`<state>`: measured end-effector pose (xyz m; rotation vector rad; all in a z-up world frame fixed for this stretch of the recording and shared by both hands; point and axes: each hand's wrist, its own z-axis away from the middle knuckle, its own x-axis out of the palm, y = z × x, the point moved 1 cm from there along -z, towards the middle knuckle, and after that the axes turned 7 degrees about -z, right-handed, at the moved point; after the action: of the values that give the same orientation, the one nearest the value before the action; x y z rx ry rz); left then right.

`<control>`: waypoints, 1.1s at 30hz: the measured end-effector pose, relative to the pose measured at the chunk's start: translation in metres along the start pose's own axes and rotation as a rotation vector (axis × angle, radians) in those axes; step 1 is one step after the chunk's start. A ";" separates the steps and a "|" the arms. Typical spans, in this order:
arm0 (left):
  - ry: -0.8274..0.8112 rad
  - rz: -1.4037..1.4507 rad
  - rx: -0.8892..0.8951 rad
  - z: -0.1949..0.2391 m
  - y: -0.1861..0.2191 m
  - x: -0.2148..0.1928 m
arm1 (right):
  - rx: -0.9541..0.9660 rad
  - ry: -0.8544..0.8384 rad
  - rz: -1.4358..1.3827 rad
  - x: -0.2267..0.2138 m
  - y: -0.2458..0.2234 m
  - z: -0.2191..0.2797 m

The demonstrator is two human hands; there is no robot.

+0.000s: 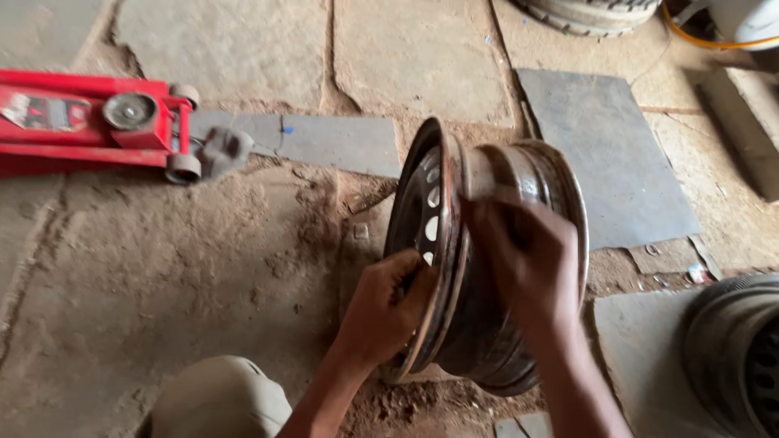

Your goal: The person scrubs a rusty wheel rim with a small brush, focusing on the inner edge and bead seat. The person rotates the rim to access different sections and continues scrubbing the same areas repeatedly.

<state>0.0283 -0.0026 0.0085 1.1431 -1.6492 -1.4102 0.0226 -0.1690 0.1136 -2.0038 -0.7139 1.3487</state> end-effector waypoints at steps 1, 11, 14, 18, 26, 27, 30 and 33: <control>0.012 0.011 0.000 -0.001 -0.003 0.003 | 0.040 0.003 -0.065 0.003 0.000 0.023; 0.006 0.168 -0.110 -0.005 -0.012 0.015 | -0.338 0.277 0.297 0.048 0.014 0.033; 0.029 0.189 0.043 -0.011 -0.013 0.015 | -0.164 0.139 0.340 0.045 0.029 -0.055; 0.167 -0.044 0.075 -0.023 -0.017 0.018 | -0.387 0.117 0.372 0.040 0.032 -0.088; 0.349 -0.131 0.175 -0.051 -0.020 0.023 | -0.307 0.290 0.508 0.069 0.055 0.110; 0.343 -0.062 0.144 -0.053 -0.019 0.023 | -0.410 0.336 0.496 0.072 0.062 0.102; 0.306 0.013 0.057 -0.049 -0.012 0.022 | -0.673 0.543 0.584 0.070 0.064 0.050; 0.306 -0.090 0.095 -0.054 -0.003 0.017 | -0.279 0.205 0.349 0.046 0.046 -0.025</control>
<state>0.0706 -0.0392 0.0149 1.4248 -1.4748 -1.1522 0.0661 -0.1709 0.0589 -2.5406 -0.4938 1.2569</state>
